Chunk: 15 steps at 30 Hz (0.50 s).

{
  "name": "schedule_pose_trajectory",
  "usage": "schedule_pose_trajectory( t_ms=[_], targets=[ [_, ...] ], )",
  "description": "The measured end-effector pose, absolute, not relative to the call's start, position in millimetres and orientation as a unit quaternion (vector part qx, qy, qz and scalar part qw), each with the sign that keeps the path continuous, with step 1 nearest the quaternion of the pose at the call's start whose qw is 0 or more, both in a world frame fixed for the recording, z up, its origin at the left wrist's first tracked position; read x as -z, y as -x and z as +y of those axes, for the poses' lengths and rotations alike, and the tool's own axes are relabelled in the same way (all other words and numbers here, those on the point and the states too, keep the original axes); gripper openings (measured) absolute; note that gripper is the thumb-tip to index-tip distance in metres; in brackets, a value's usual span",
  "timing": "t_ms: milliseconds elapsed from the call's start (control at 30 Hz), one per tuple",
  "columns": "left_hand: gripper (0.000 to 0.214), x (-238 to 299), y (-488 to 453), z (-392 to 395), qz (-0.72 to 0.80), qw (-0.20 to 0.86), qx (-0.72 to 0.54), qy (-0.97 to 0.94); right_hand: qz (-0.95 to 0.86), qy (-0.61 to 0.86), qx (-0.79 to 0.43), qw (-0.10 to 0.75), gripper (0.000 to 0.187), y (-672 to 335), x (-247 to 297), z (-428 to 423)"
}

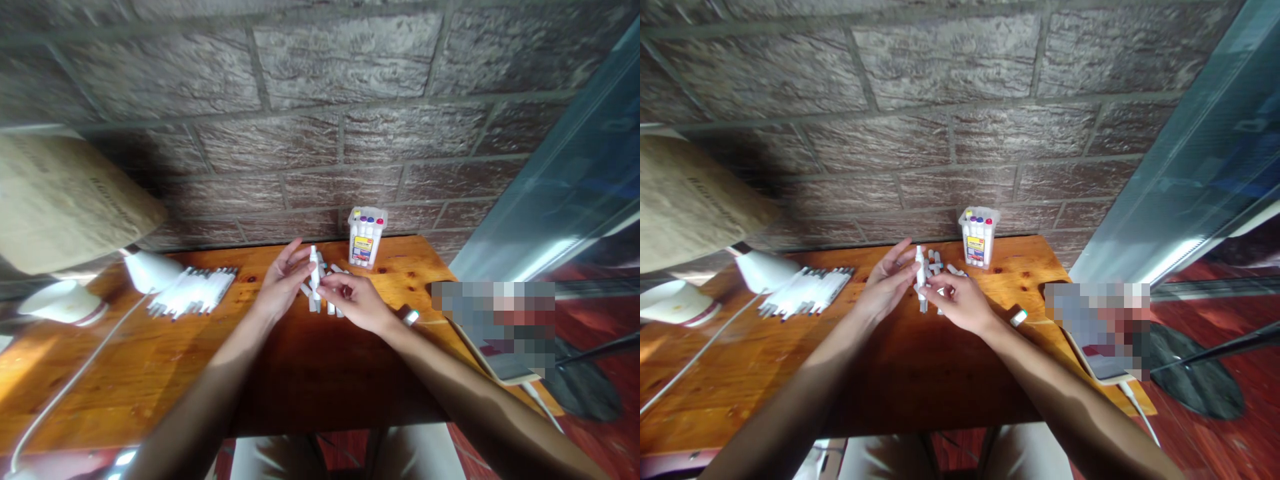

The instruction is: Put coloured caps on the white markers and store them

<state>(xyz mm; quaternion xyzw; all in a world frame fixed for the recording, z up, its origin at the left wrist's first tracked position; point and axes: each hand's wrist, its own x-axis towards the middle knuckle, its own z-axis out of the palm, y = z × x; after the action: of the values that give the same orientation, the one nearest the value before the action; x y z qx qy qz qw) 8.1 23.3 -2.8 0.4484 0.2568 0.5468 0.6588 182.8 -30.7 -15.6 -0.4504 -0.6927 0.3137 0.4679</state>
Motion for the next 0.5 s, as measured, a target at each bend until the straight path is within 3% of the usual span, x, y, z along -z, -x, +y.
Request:
schedule_pose_trajectory(
  t_ms=[200,400,500],
  targets=[
    [0.031,10.9,-19.2,12.7,0.3,0.635,-0.428,-0.569,-0.704,0.437,-0.355,0.434,0.028,-184.6,17.8,-30.2],
    [0.04,12.1,-17.1,17.4,0.322,0.632,-0.434,-0.556,-0.736,0.429,-0.354,0.385,0.035,-212.2,-8.0,-23.5],
    [0.046,9.9,-14.4,21.6,0.319,0.662,-0.446,-0.511,-0.781,0.455,-0.333,0.269,0.027,-255.9,-31.4,-43.1]
  ],
)
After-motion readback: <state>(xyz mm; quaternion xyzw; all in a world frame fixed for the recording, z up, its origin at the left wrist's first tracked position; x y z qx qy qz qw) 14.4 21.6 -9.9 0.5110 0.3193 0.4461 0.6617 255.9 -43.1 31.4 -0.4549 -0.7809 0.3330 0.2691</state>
